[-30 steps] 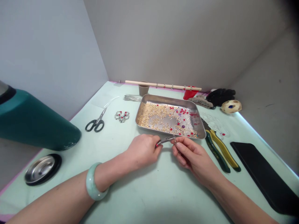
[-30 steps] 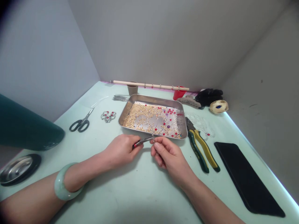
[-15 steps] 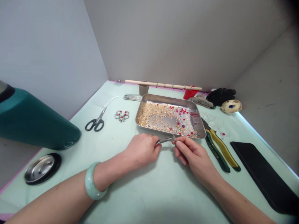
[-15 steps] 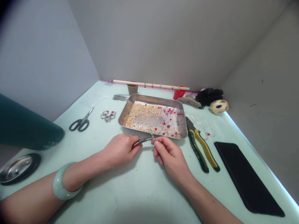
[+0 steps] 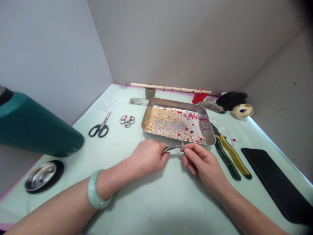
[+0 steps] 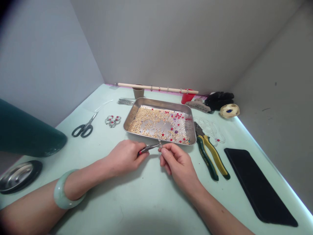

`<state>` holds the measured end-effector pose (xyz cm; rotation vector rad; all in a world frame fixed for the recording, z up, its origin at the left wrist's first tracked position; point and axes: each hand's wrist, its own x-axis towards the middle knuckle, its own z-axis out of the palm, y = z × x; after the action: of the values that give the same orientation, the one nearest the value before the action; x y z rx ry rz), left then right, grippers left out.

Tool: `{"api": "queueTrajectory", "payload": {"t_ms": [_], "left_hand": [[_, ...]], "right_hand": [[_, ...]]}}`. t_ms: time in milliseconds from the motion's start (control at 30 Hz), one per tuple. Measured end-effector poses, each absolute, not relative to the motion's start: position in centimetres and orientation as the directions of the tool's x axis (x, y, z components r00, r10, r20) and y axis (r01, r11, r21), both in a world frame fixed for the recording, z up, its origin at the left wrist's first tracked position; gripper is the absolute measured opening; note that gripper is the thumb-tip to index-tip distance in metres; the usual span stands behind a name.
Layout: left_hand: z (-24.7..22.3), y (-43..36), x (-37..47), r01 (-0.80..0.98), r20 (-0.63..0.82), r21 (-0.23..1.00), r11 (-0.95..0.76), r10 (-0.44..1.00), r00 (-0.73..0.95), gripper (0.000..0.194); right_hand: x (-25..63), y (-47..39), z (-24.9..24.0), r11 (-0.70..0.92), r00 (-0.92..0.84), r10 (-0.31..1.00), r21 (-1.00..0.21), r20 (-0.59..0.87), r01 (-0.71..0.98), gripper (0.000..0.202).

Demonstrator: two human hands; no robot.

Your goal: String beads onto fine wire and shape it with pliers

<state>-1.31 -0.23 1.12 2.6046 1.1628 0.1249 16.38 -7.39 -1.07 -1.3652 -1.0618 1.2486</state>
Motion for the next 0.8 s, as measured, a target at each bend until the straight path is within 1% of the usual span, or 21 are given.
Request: {"api": "queueTrajectory", "payload": {"t_ms": [133, 367, 433, 600, 667, 800], "left_hand": [[1.24, -0.39, -1.29, 0.71, -0.043, 0.311, -0.632, 0.737, 0.675, 0.028], [1.37, -0.48, -1.23, 0.713, -0.063, 0.318, -0.625, 0.737, 0.673, 0.028], [1.39, -0.45, -1.22, 0.712, -0.07, 0.321, -0.625, 0.734, 0.676, 0.029], [1.52, -0.48, -1.23, 0.71, -0.086, 0.321, -0.626, 0.727, 0.681, 0.028], [1.52, -0.49, -1.24, 0.707, -0.086, 0.32, -0.631, 0.724, 0.685, 0.028], [1.47, -0.49, -1.26, 0.7, -0.086, 0.319, -0.639, 0.716, 0.693, 0.028]], "right_hand": [[16.44, -7.44, -1.17, -0.149, 0.1, 0.983, -0.989, -0.151, -0.023, 0.02], [16.17, -7.57, -0.74, -0.136, 0.115, 0.985, -0.988, -0.126, 0.079, 0.021], [16.11, -7.59, -0.78, -0.115, 0.129, 0.987, -0.985, -0.098, 0.131, 0.02], [16.13, -7.75, -1.2, -0.037, 0.169, 0.985, -0.945, 0.02, 0.326, 0.017], [16.14, -7.85, -1.22, -0.022, 0.169, 0.985, -0.928, 0.044, 0.372, 0.016], [16.12, -7.98, -1.0, -0.045, 0.163, 0.987, -0.937, 0.013, 0.346, 0.018]]}}
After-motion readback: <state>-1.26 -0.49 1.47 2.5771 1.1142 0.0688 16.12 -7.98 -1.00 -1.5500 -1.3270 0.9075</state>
